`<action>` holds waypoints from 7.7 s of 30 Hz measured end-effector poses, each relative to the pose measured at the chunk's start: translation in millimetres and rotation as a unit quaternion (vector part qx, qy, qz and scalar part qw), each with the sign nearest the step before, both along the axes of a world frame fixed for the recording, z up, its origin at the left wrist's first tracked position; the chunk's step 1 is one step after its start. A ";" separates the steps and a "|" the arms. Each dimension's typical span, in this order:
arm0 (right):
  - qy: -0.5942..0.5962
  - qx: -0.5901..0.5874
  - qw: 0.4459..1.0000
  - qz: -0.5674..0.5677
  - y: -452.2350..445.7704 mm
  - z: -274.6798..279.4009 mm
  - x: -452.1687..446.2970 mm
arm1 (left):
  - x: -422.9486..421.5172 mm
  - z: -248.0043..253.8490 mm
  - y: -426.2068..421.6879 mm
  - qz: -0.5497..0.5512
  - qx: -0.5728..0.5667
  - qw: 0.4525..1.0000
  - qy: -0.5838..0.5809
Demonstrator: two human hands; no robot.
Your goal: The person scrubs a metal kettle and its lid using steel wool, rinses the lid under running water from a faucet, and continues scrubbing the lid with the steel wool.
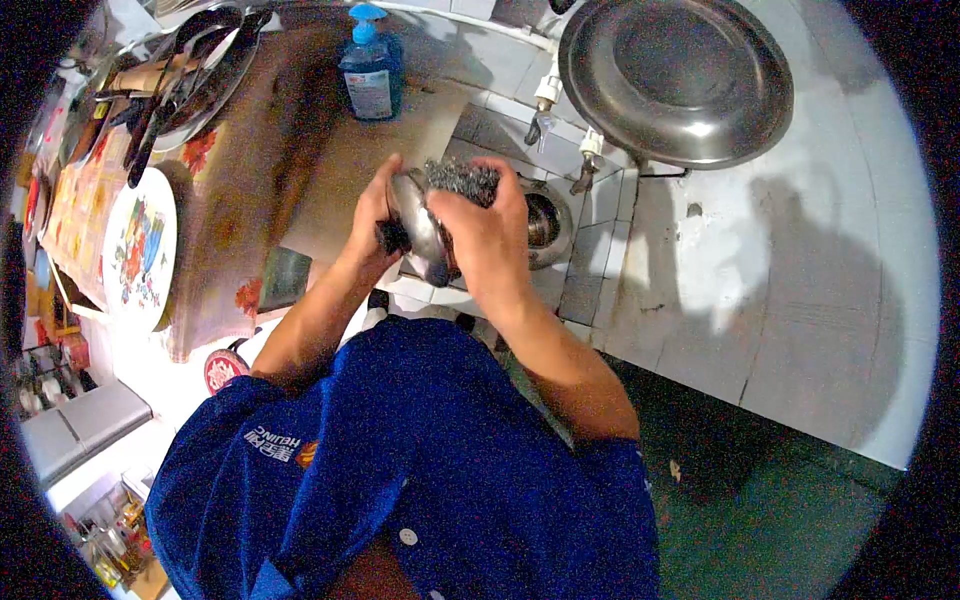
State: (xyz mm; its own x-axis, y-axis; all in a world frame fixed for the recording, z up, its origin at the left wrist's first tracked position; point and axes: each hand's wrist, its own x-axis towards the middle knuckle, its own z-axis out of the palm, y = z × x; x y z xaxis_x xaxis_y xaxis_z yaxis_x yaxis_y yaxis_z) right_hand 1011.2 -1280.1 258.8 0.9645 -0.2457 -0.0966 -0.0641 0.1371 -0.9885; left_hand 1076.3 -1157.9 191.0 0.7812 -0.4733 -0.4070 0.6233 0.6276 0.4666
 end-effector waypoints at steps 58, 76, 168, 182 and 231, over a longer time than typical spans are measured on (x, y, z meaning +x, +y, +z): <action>0.011 -0.159 0.986 -0.042 95.6 56.5 5.1 | 32.5 -5.1 47.1 -0.083 -0.247 0.962 0.083; 0.237 0.074 0.931 -0.267 -39.2 -144.2 -60.3 | 28.5 -125.8 61.7 -0.046 0.163 0.985 0.020; 0.164 0.068 0.971 -0.161 -247.8 -312.6 57.8 | 49.1 -263.4 -245.2 -0.059 0.322 0.934 -0.140; 0.045 -0.289 0.953 -0.079 -236.2 -274.8 -2.3 | 32.1 -217.2 -255.4 -0.047 0.390 0.819 -0.418; 0.088 0.140 0.985 -0.049 -227.7 -329.2 -13.5 | 17.5 -197.9 -213.4 -0.146 0.429 0.648 -0.612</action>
